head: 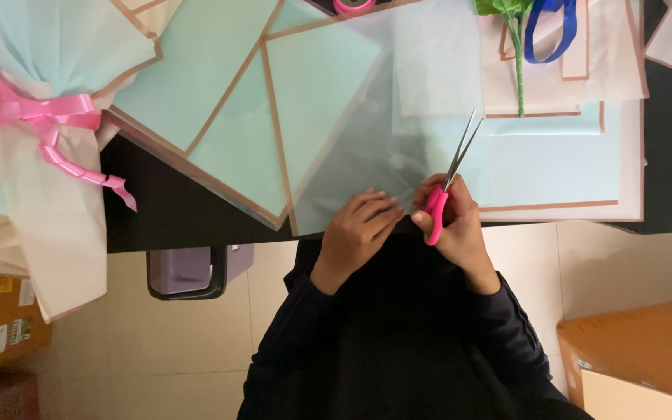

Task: The person cuts a sheet of light blue wrapping paper with pink scissors, then folds the cut piece in half and smooths it. They repeat the cutting and folding process on another sheet of paper.

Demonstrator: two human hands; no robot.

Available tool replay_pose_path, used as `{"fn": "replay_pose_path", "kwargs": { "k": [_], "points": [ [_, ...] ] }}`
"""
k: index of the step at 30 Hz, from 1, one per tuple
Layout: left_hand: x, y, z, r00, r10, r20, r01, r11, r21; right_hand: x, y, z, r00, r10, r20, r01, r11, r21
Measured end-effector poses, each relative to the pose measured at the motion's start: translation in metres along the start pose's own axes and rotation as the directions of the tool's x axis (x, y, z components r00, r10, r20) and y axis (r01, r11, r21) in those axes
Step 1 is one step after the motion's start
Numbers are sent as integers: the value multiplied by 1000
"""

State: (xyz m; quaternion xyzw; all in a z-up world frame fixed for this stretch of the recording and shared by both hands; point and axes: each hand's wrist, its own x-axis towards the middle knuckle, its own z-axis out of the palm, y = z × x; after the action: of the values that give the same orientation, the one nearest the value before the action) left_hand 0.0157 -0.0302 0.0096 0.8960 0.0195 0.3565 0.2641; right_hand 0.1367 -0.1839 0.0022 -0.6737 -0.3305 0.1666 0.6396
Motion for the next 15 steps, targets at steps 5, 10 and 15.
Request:
{"fn": "replay_pose_path", "kwargs": {
  "k": [5,10,15],
  "points": [
    [2,-9,-21,994,74,86,-75,997,-2,-23,-23,-12,999,-38,-14,39,998,53],
    [7,-30,-79,980,11,197,-26,997,75,-37,-46,-45,995,-99,-21,96,991,-96],
    [-3,-53,-121,954,-277,118,255,951,175,-23,-70,-27,989,-58,133,86,974,-211]
  ]
}}
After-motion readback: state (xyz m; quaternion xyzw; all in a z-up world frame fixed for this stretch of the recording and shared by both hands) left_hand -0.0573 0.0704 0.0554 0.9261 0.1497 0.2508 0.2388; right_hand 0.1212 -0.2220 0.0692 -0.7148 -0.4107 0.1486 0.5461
